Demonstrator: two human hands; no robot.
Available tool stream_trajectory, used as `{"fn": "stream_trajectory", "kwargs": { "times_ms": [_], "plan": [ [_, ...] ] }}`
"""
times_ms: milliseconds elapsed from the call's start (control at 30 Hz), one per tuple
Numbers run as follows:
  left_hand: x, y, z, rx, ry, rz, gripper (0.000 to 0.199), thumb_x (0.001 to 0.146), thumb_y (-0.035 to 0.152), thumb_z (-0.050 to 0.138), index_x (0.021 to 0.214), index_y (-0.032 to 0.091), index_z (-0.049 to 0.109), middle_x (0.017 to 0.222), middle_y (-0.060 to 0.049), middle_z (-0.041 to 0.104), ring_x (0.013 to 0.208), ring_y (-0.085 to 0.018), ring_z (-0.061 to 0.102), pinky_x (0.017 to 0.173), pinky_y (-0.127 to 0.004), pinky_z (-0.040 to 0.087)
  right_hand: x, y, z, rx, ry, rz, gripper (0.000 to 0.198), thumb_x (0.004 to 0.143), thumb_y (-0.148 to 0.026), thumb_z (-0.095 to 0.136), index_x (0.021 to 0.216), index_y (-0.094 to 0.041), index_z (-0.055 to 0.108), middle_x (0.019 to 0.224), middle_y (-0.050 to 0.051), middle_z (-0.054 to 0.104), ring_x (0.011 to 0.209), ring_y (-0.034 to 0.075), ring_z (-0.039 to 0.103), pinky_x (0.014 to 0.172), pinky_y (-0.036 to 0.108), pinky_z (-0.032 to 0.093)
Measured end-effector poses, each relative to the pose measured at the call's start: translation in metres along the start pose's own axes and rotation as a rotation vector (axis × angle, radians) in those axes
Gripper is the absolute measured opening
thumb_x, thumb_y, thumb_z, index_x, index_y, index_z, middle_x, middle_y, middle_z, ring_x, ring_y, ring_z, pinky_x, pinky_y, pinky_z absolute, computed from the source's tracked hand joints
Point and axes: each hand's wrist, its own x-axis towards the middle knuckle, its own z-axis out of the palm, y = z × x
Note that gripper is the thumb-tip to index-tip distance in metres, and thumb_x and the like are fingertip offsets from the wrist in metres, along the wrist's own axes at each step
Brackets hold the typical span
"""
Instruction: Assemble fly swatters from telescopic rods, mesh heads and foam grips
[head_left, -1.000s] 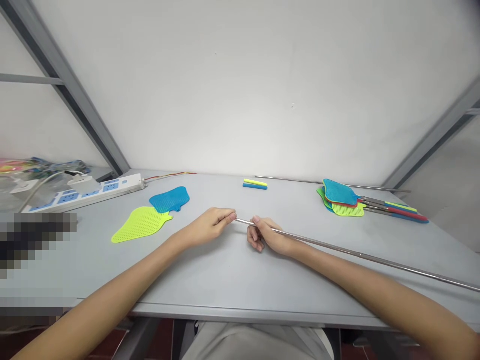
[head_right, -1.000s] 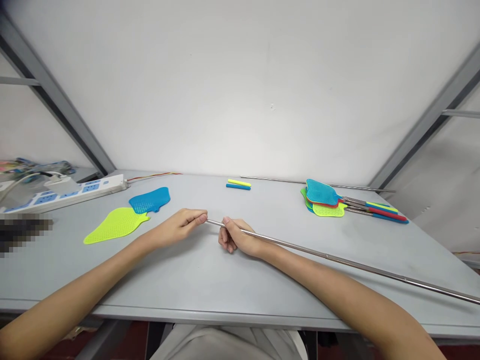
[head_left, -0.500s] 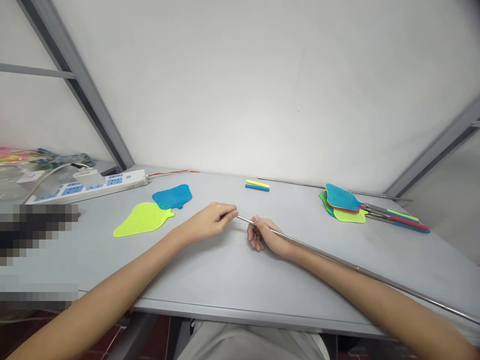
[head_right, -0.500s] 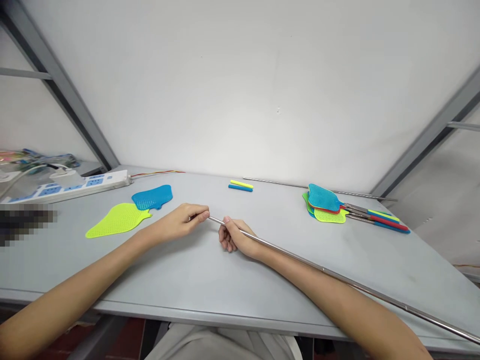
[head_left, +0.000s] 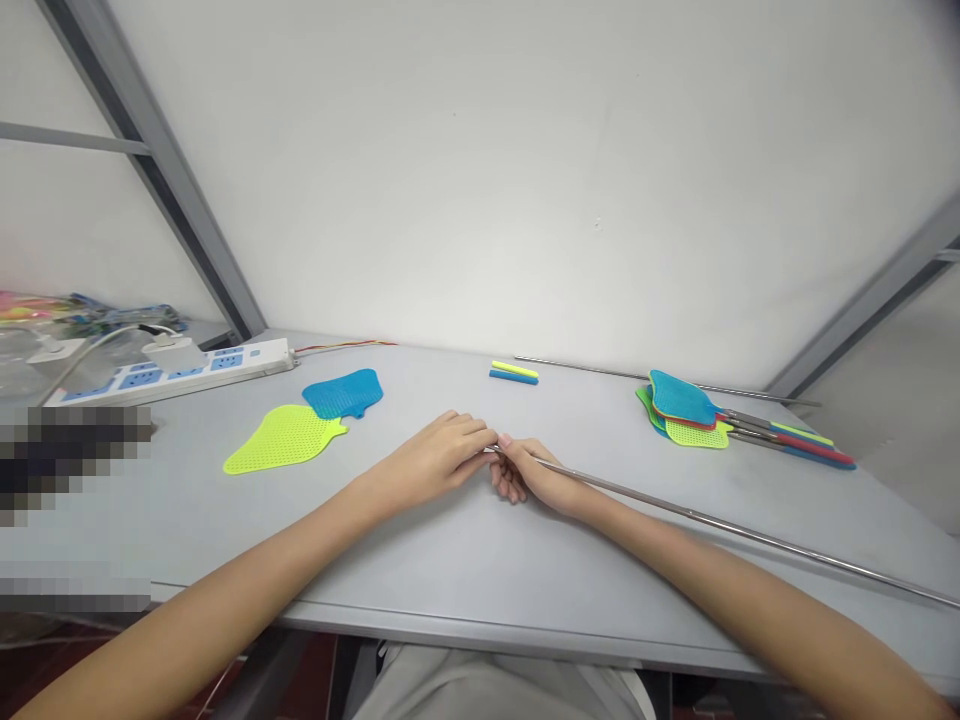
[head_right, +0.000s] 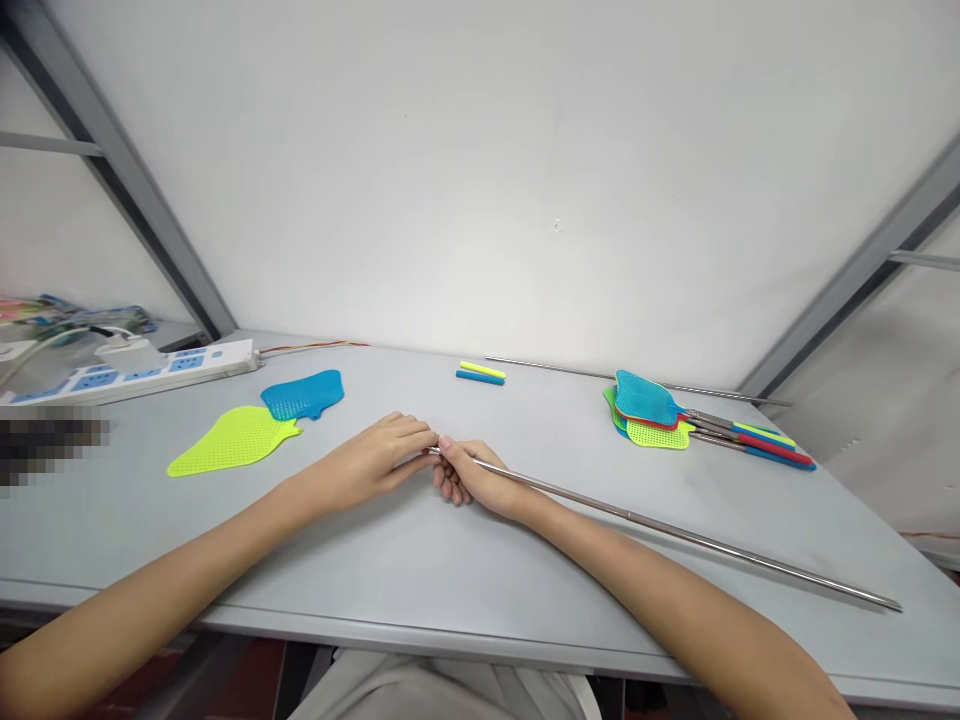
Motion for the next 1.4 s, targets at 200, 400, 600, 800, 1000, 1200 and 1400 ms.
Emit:
{"fn": "stream_trajectory", "kwargs": {
  "times_ms": [200,400,600,800,1000,1200,1400],
  "plan": [
    [0.002,-0.001,0.000,0.004,-0.038,-0.014,0.024,0.085,0.023,0.026,0.080,0.017,0.050,0.072,0.000,0.053,0.069,-0.011,0.046,0.069,-0.026,0.030,0.001,0.001,-0.001,0.018,-0.003,0.003,0.051,0.077,-0.053,0.027,0.060,-0.012,0.052,0.048,0.000,0.048,0.040,0.006,0.043,0.038,0.018,0.032],
    [0.001,-0.004,0.004,-0.016,-0.051,-0.065,0.020,0.083,0.018,0.028,0.076,0.017,0.048,0.074,0.000,0.054,0.070,-0.012,0.047,0.069,-0.026,0.030,0.001,0.002,-0.002,0.053,0.063,0.014,0.045,0.076,-0.052,0.034,0.058,-0.013,0.049,0.044,-0.002,0.045,0.037,0.006,0.041,0.037,0.018,0.031],
    [0.000,-0.016,0.007,-0.003,-0.044,-0.093,0.017,0.081,0.016,0.030,0.075,0.018,0.046,0.074,0.000,0.055,0.069,-0.013,0.048,0.068,-0.025,0.031,0.002,0.001,-0.002,0.130,0.155,0.008,0.043,0.072,-0.052,0.040,0.052,-0.014,0.043,0.040,-0.005,0.038,0.035,0.005,0.038,0.036,0.018,0.028],
    [-0.001,-0.023,0.000,0.005,-0.040,-0.133,0.020,0.083,0.024,0.028,0.070,0.019,0.042,0.069,0.000,0.053,0.065,-0.012,0.046,0.065,-0.024,0.030,0.005,0.005,-0.004,0.253,0.233,-0.014,0.043,0.074,-0.050,0.040,0.050,-0.014,0.042,0.038,-0.005,0.033,0.033,0.005,0.037,0.034,0.018,0.024],
    [-0.004,-0.031,-0.007,-0.051,-0.103,-0.201,0.026,0.084,0.029,0.025,0.065,0.018,0.038,0.056,0.003,0.043,0.054,-0.011,0.040,0.053,-0.021,0.026,0.005,0.005,-0.007,0.400,0.262,-0.027,0.043,0.074,-0.050,0.040,0.050,-0.014,0.044,0.039,-0.004,0.033,0.033,0.006,0.037,0.034,0.019,0.025],
    [-0.006,-0.039,-0.008,0.005,-0.110,-0.221,0.028,0.084,0.029,0.024,0.067,0.019,0.043,0.057,0.002,0.045,0.054,-0.011,0.042,0.052,-0.021,0.027,0.005,0.000,-0.008,0.527,0.329,-0.027,0.055,0.073,-0.059,0.026,0.043,-0.015,0.042,0.034,-0.003,0.031,0.030,0.008,0.036,0.033,0.021,0.022],
    [-0.009,-0.041,-0.003,0.215,-0.064,-0.221,0.027,0.084,0.029,0.025,0.078,0.019,0.049,0.076,-0.001,0.055,0.067,-0.014,0.049,0.065,-0.026,0.030,0.009,0.006,-0.008,0.478,0.319,0.010,0.048,0.075,-0.049,0.036,0.042,-0.015,0.040,0.033,-0.004,0.029,0.031,0.009,0.039,0.033,0.020,0.023]
  ]
}}
